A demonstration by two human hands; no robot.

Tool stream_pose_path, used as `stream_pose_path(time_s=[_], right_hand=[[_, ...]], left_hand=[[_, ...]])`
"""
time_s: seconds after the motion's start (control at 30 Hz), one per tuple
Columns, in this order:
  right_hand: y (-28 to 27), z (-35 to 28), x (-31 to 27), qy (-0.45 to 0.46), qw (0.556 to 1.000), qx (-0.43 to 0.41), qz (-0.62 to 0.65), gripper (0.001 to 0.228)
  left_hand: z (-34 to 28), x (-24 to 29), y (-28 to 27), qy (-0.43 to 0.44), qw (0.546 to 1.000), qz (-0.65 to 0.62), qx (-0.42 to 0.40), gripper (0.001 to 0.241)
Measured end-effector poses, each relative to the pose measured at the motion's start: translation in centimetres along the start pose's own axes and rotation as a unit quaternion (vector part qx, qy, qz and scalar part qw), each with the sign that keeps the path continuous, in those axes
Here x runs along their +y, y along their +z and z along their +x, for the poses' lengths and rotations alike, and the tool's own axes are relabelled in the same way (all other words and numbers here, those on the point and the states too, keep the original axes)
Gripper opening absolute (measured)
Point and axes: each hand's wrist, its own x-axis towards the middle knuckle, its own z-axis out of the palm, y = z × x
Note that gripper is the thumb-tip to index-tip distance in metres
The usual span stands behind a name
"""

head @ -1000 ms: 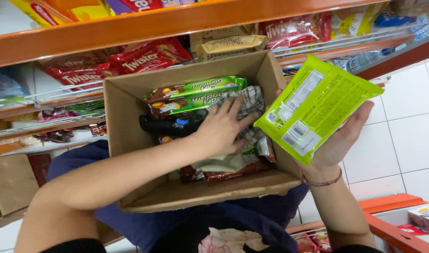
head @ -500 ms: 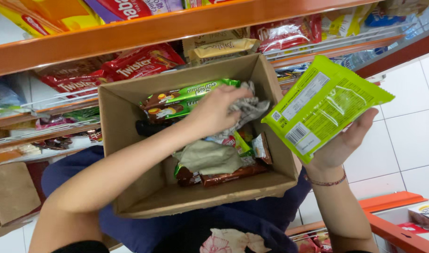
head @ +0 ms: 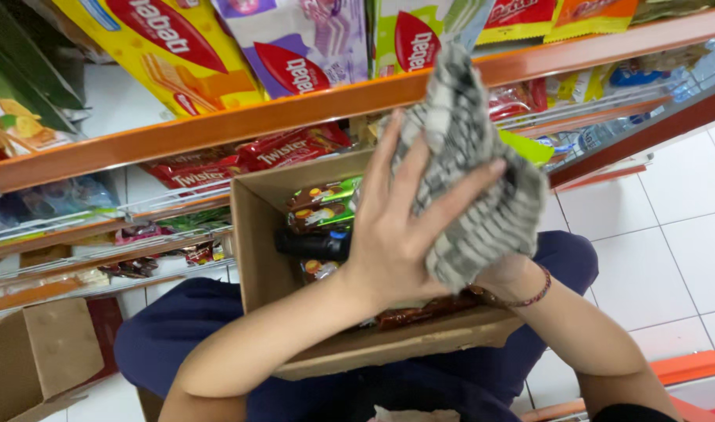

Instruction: The person Restocks a shelf by taking snacks from a box and placing them on the shelf, then using a barcode scanner to scan the items.

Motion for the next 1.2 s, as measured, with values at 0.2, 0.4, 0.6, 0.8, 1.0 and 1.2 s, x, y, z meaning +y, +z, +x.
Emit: stream_pose_path(time_s=[0.2, 0.4, 0.6, 0.8, 1.0, 1.2], right_hand=[[3.8, 3.5, -3.1, -0.042, 0.992, -0.092, 0.072, 0.092], [6.0, 4.6, -0.8, -0.069, 0.983, -0.145, -0.090, 0.106], [5.4, 5.1, -1.6, -0.043, 0.994, -0.077, 0.058, 0.100], [5.7, 4.2, -3.2, -0.072, 0.987, -0.133, 0.059, 0.095], [4.7, 5.0, 0.2, 0.026, 0.994, -0.095, -0.056, 0.090], [5.6, 4.6, 2.1, -0.090, 0.977, -0.118, -0.154, 0.073]], left_hand=[[-0.1, -3.1, -2.8, 0.102, 0.989, 0.105, 0.019, 0.029], [1.1, -2.5, -4.9, 0.042, 0.991, 0.112, 0.067, 0.034], [-3.3, -4.1, -4.2, 0.114, 0.992, 0.056, 0.027, 0.028], [-9.5, -9.7, -1.7, -0.330, 0.912, -0.198, 0.139, 0.037], [-9.6, -7.7, -1.3, -0.325, 0.759, -0.562, 0.056, 0.072], [-6.0, -5.4, -2.8, -0.145, 0.961, -0.214, 0.096, 0.077]])
